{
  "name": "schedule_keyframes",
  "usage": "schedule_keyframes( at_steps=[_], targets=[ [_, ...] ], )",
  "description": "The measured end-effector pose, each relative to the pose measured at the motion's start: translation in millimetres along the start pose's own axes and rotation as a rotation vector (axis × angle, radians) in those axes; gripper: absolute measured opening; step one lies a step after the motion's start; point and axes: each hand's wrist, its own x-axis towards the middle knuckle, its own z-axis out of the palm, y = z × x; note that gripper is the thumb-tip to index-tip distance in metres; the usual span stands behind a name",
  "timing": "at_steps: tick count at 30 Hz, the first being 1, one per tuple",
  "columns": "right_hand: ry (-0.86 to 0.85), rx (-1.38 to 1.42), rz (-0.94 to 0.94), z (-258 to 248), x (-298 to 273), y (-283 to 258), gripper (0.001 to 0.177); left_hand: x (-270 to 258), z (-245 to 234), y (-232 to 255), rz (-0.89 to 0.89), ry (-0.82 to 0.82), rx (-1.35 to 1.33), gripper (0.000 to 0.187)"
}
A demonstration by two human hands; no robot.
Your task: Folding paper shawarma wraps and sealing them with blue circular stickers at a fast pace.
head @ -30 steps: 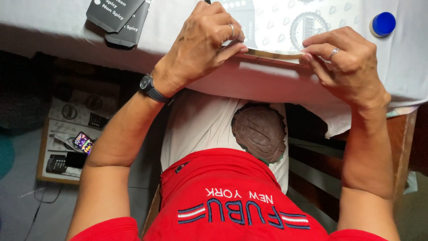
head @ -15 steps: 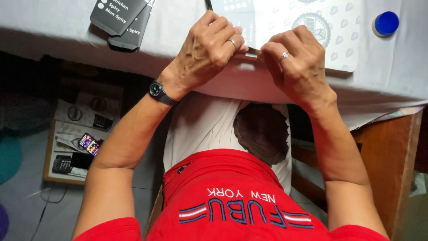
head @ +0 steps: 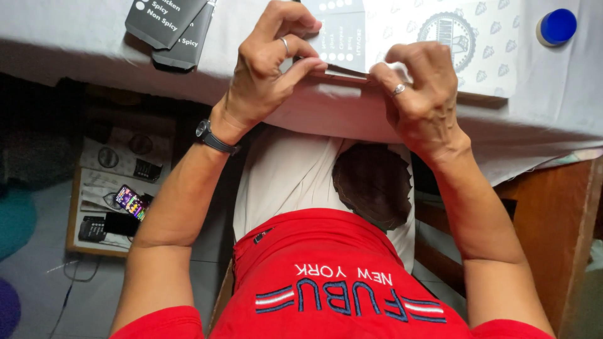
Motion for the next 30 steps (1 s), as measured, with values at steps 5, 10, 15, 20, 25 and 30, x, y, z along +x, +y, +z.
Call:
schedule_keyframes(
  at_steps=[5,10,15,20,25,30],
  targets=[
    [-0.082,0.341,0.197,2,-2,15,0.013,-4,8,-10,-0.19,0.081,-0.022,0.014],
    [-0.186,0.465,0.333,-3,7,28,0.017,0,11,-12,-0.249,0.111,0.028,0.015],
    [-0.26,0.596,0.414,-8,16,33,0.016,2,12,-12,-0.336,0.112,0.09,0.019],
    [-0.299,0.664,0.472,-12,23,33,0.017,4,12,-12,-0.365,0.123,0.075,0.016],
    [-0.369,0.663,0.531,-11,26,35,0.016,3,15,-3,-0.427,0.179,0.086,0.017],
    [-0.398,0.682,0.533,-13,31,36,0.016,4,16,6,-0.342,0.19,0.2,0.02]
  ],
)
